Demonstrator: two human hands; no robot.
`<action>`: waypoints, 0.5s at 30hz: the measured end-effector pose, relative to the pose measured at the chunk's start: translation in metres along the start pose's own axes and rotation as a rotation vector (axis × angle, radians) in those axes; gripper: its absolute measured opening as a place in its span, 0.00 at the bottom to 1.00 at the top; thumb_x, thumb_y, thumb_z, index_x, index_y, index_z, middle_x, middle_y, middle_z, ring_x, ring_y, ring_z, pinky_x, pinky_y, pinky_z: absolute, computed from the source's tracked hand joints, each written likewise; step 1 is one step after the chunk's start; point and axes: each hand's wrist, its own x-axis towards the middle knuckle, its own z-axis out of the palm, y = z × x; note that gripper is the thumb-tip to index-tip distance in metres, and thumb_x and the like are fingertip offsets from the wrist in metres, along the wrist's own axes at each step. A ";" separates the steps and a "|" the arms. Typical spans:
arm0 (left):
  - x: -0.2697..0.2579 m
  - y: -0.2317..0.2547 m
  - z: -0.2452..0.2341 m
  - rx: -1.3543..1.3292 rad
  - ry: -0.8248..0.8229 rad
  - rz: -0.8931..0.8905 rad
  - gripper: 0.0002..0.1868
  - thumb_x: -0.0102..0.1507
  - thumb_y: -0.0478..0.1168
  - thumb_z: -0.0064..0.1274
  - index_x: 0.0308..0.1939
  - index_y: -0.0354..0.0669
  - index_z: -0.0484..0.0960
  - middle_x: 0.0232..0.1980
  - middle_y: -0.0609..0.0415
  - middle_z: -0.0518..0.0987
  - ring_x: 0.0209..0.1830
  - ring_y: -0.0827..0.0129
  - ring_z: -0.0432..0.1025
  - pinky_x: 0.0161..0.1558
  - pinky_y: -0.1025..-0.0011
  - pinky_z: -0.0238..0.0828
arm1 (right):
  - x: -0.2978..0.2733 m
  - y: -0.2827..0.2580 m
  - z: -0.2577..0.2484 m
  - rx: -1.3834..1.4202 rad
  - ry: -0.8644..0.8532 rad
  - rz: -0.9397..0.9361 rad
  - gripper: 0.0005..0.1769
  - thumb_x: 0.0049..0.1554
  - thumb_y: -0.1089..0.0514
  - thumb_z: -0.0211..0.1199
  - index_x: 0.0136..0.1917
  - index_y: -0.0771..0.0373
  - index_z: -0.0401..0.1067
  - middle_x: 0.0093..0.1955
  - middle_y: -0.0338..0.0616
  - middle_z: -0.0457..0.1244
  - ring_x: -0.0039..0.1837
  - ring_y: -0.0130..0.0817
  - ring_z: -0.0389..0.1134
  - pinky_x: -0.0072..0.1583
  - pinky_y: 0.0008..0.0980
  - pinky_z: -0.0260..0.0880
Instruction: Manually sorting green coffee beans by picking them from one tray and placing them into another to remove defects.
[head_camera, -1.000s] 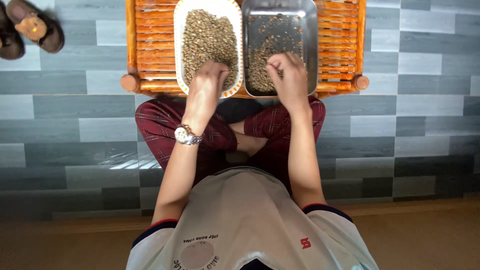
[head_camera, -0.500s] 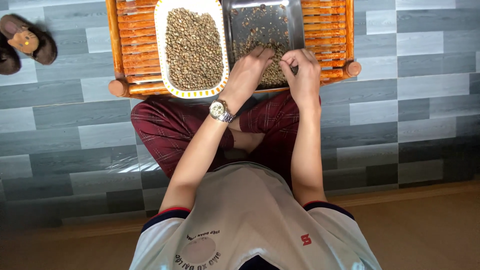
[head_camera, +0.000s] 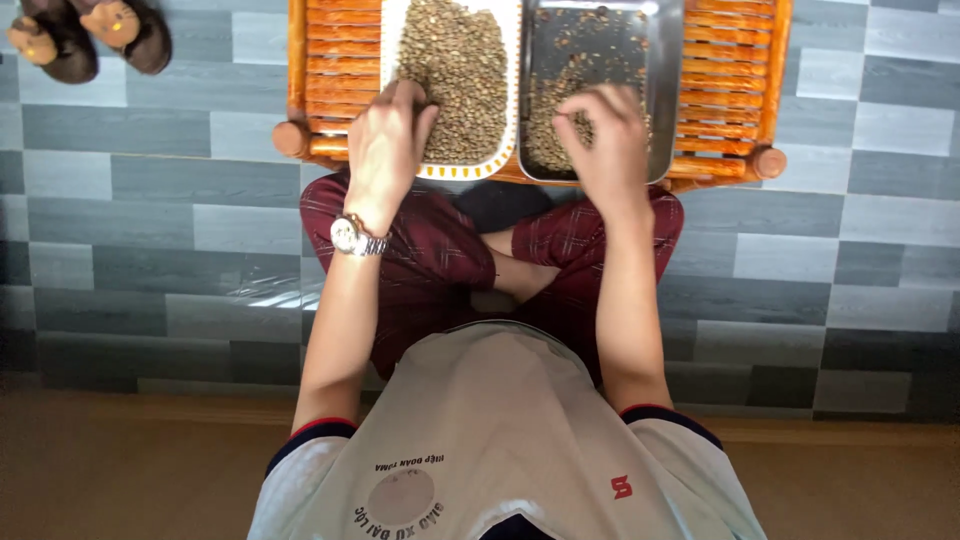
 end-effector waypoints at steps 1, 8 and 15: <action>0.003 -0.005 0.008 0.002 0.003 -0.006 0.10 0.64 0.35 0.61 0.43 0.35 0.77 0.36 0.45 0.81 0.26 0.56 0.75 0.28 0.63 0.72 | 0.008 -0.002 0.015 0.003 -0.004 -0.005 0.05 0.56 0.65 0.71 0.45 0.60 0.76 0.46 0.41 0.69 0.50 0.36 0.65 0.55 0.34 0.65; 0.023 -0.014 0.050 0.024 0.032 0.019 0.11 0.60 0.32 0.62 0.45 0.34 0.80 0.42 0.46 0.78 0.31 0.61 0.76 0.33 0.69 0.80 | 0.049 -0.028 0.085 -0.109 -0.191 -0.176 0.12 0.55 0.59 0.73 0.52 0.60 0.77 0.47 0.39 0.66 0.52 0.35 0.63 0.60 0.36 0.64; 0.034 -0.021 0.058 -0.103 0.069 0.067 0.11 0.61 0.27 0.55 0.48 0.32 0.78 0.42 0.46 0.75 0.33 0.58 0.76 0.36 0.64 0.81 | 0.064 -0.021 0.111 -0.276 -0.302 -0.176 0.21 0.52 0.54 0.74 0.57 0.64 0.78 0.47 0.42 0.64 0.52 0.36 0.58 0.59 0.39 0.58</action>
